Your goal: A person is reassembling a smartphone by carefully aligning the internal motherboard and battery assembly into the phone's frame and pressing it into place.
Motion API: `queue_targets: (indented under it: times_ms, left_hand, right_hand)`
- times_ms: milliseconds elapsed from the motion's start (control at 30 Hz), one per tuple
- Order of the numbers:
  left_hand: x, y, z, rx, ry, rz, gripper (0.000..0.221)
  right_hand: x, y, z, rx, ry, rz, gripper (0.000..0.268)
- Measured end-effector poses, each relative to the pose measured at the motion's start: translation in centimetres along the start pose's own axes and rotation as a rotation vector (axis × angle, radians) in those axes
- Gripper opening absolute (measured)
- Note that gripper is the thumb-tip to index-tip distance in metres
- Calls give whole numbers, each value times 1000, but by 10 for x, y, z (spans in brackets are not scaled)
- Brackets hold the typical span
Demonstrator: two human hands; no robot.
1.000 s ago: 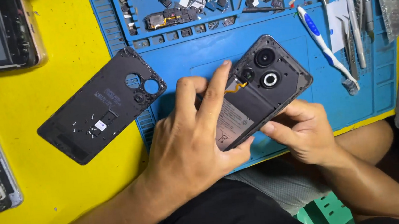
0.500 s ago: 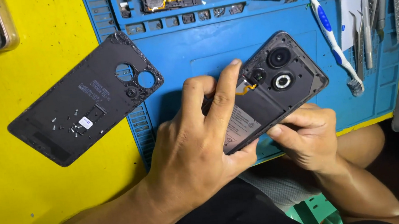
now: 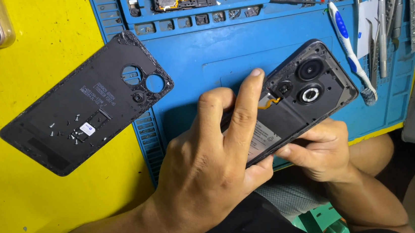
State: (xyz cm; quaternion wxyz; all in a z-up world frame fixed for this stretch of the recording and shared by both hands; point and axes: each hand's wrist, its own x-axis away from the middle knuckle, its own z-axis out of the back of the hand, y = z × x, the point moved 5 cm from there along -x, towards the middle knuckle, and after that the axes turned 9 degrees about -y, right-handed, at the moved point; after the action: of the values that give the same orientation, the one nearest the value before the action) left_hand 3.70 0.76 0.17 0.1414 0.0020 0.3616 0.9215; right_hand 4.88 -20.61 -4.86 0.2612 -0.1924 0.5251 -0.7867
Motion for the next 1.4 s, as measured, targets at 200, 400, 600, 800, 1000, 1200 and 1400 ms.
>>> queue_targets:
  times_ms: [200, 400, 600, 800, 1000, 1200, 1400]
  left_hand:
    - [2, 3, -2, -56, 34, -14, 85]
    - [1, 2, -2, -73, 31, -13, 92]
    - [2, -2, -4, -23, -25, 14, 102]
    - [-7, -11, -10, 159, -167, 150, 109]
    - [-12, -18, -5, 490, -217, 215, 116]
    - [-19, -9, 3, 902, -510, 253, 110]
    - [-21, -1, -9, 1163, -806, 147, 100]
  right_hand:
    - [9, 6, 1, -10, 65, -32, 24]
    - [10, 11, 4, -46, 45, -70, 30]
    - [9, 13, 0, -218, 106, -17, 28]
    - [-2, 3, -1, -203, 94, -90, 21]
    - [14, -1, 12, -413, 302, -144, 70]
    - [5, -35, 26, 80, 405, 13, 78]
    - [-16, -63, 49, 523, 235, 278, 37]
